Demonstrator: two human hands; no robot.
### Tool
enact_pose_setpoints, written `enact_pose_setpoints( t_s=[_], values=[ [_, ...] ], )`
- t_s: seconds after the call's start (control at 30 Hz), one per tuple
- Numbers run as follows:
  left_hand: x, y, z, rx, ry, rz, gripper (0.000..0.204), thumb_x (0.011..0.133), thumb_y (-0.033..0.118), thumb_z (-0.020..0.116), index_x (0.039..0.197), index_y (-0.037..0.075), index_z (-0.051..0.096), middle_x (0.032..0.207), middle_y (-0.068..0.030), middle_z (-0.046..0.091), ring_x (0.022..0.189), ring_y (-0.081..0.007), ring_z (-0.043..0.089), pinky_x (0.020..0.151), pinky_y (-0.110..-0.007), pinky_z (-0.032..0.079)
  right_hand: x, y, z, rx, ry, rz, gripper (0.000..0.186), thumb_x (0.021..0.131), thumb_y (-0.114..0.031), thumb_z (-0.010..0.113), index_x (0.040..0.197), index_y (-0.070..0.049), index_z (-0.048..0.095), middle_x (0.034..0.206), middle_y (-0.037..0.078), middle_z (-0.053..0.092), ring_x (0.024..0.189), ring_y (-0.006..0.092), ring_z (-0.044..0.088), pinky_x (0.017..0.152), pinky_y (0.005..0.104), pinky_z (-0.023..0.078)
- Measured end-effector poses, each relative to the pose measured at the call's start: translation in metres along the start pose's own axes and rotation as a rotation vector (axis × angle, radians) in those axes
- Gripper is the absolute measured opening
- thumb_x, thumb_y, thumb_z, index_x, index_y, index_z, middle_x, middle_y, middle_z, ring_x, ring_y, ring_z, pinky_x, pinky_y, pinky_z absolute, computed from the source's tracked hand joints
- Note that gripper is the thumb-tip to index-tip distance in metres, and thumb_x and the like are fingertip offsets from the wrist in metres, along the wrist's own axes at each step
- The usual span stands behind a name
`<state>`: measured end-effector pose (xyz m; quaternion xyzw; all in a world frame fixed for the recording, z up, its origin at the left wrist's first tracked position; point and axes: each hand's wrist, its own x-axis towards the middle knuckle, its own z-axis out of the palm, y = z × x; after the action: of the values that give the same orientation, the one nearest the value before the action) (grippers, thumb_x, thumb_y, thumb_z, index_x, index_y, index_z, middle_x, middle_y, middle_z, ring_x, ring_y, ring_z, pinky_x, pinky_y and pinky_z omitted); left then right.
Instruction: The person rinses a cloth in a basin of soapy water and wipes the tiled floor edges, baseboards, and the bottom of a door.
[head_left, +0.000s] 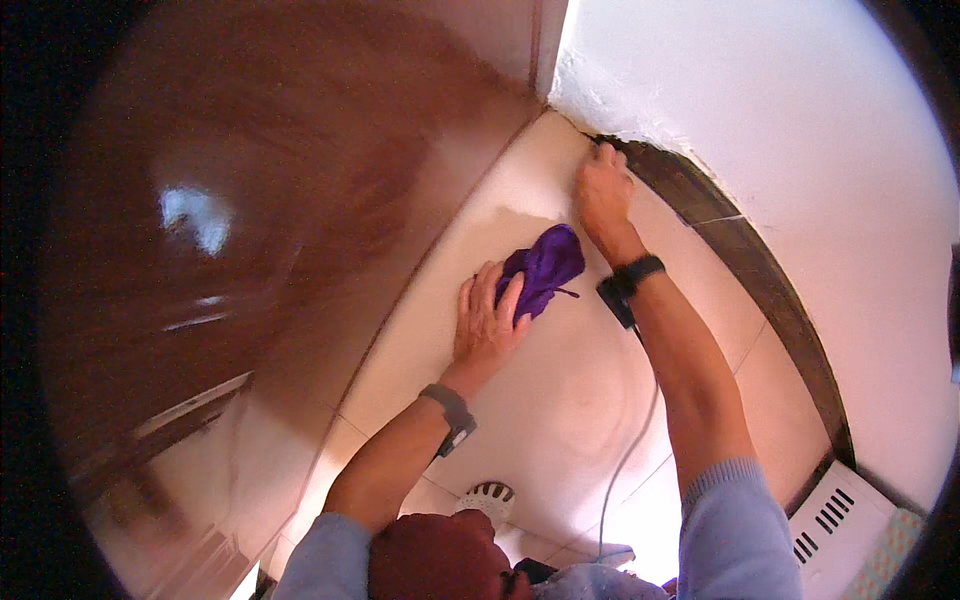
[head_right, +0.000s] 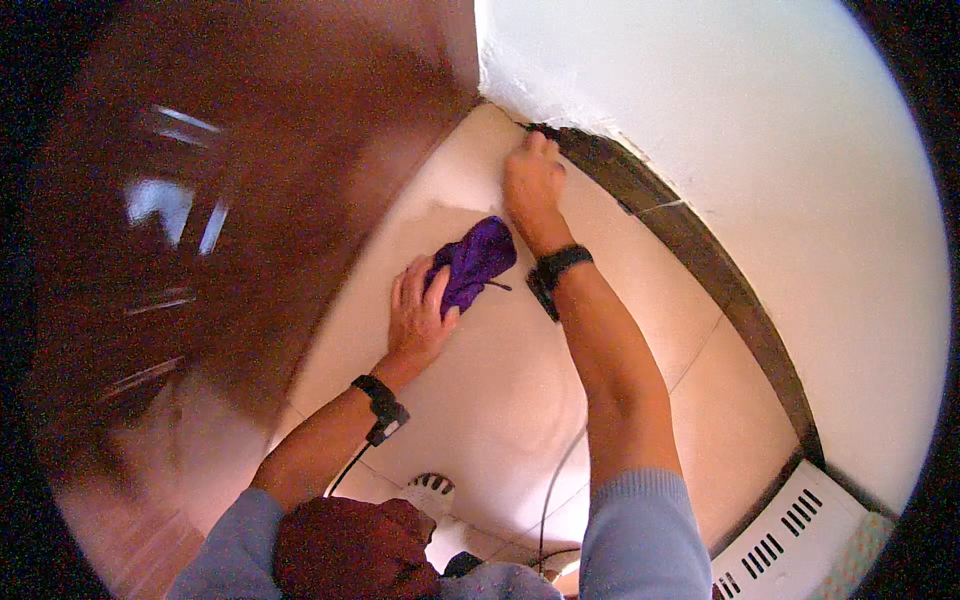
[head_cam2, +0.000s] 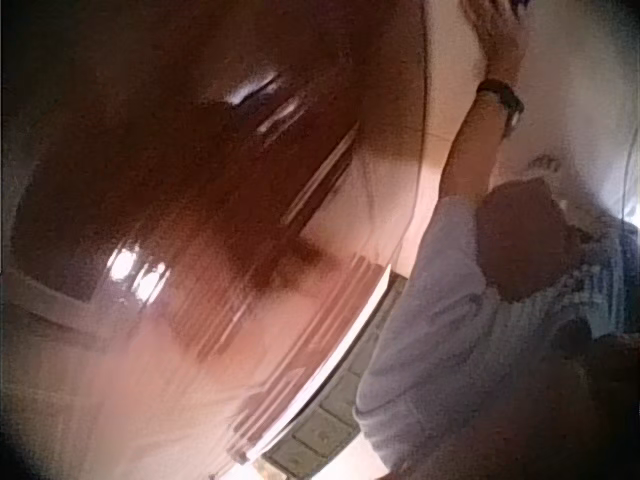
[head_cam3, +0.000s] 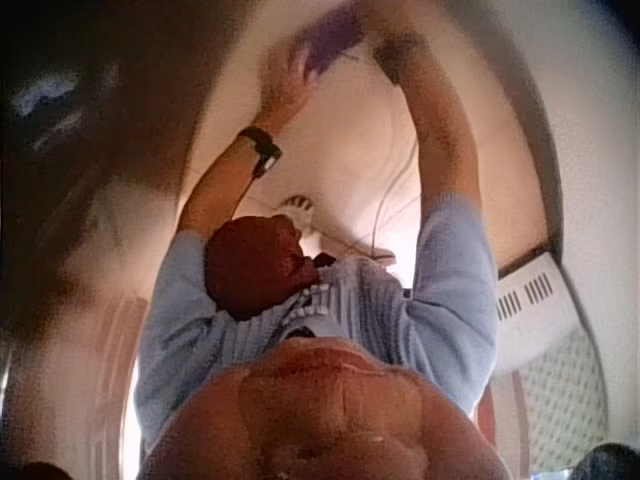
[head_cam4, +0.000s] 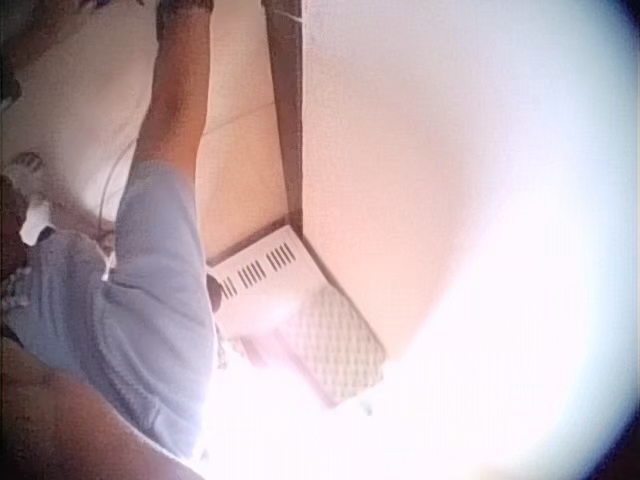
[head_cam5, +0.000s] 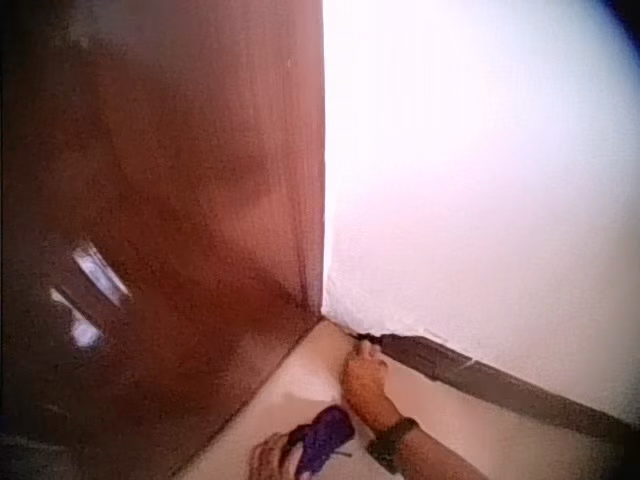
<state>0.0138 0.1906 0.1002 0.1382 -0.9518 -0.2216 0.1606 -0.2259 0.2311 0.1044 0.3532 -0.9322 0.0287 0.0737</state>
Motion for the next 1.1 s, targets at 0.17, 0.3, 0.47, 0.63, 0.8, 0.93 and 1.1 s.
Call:
enact_pose_setpoints(
  t_s=[0.17,0.3,0.47,0.63,0.8,0.93,1.1],
  values=[
    [0.001,0.002,-0.001,-0.031,-0.005,0.016,0.062,0.067,0.008,0.065,0.123,0.003,0.039,0.124,-0.0224,0.039,0.120,-0.0368,0.036,0.100,-0.050,0.026,0.043,-0.052,0.010,0.170,0.043,-0.075,0.016,0.074,-0.011,0.054,0.081,-0.007,0.068,0.104,0.010,0.051,0.097,0.0294,0.049,0.072,0.0402,0.047],
    [0.002,0.001,0.001,-0.038,0.031,0.057,0.059,0.068,0.009,0.064,0.122,0.003,0.039,0.123,-0.0232,0.040,0.118,-0.0370,0.037,0.099,-0.051,0.027,0.022,-0.057,0.008,0.212,0.028,-0.191,0.011,0.072,-0.012,0.056,0.074,-0.007,0.066,0.104,0.008,0.051,0.095,0.0290,0.049,0.067,0.0402,0.047],
    [-0.007,-0.005,0.004,0.005,0.004,0.056,0.058,0.068,0.010,0.064,0.121,0.003,0.041,0.122,-0.0230,0.040,0.119,-0.0370,0.037,0.099,-0.051,0.027,-0.042,-0.101,0.008,0.383,0.095,-0.535,0.014,0.065,-0.011,0.058,0.076,-0.007,0.065,0.093,0.007,0.053,0.089,0.0271,0.051,0.064,0.0364,0.048],
    [0.001,0.000,-0.004,0.022,-0.038,0.014,0.057,0.071,0.017,0.066,0.122,0.008,0.043,0.124,-0.0193,0.040,0.121,-0.0348,0.036,0.101,-0.049,0.025,0.000,-0.046,0.018,0.214,0.049,-0.477,0.025,0.071,-0.007,0.053,0.094,-0.006,0.063,0.096,0.007,0.056,0.090,0.0283,0.053,0.067,0.0356,0.049],
    [0.004,0.002,0.000,-0.044,0.024,0.077,0.060,0.067,0.010,0.065,0.122,0.005,0.041,0.124,-0.0217,0.039,0.120,-0.0370,0.035,0.101,-0.050,0.025,0.031,-0.044,0.008,0.177,0.161,-0.266,0.020,0.074,-0.008,0.051,0.090,-0.006,0.061,0.093,0.011,0.057,0.090,0.0310,0.053,0.067,0.0397,0.048],
    [0.000,0.004,0.000,-0.045,-0.004,0.023,0.061,0.067,0.009,0.064,0.123,0.006,0.040,0.124,-0.0217,0.039,0.120,-0.0371,0.036,0.100,-0.050,0.025,-0.015,-0.079,0.041,0.521,0.085,-0.410,0.015,0.078,-0.012,0.049,0.090,-0.006,0.057,0.091,0.015,0.056,0.084,0.0314,0.056,0.065,0.0416,0.049],
    [-0.004,-0.001,-0.006,-0.059,0.015,0.051,0.061,0.068,0.009,0.064,0.124,0.006,0.040,0.124,-0.0220,0.038,0.120,-0.0378,0.036,0.100,-0.051,0.025,0.010,-0.047,0.026,0.399,0.124,-0.483,0.022,0.077,-0.015,0.051,0.095,-0.007,0.060,0.090,0.014,0.059,0.086,0.0324,0.055,0.073,0.0391,0.046]
  ],
)
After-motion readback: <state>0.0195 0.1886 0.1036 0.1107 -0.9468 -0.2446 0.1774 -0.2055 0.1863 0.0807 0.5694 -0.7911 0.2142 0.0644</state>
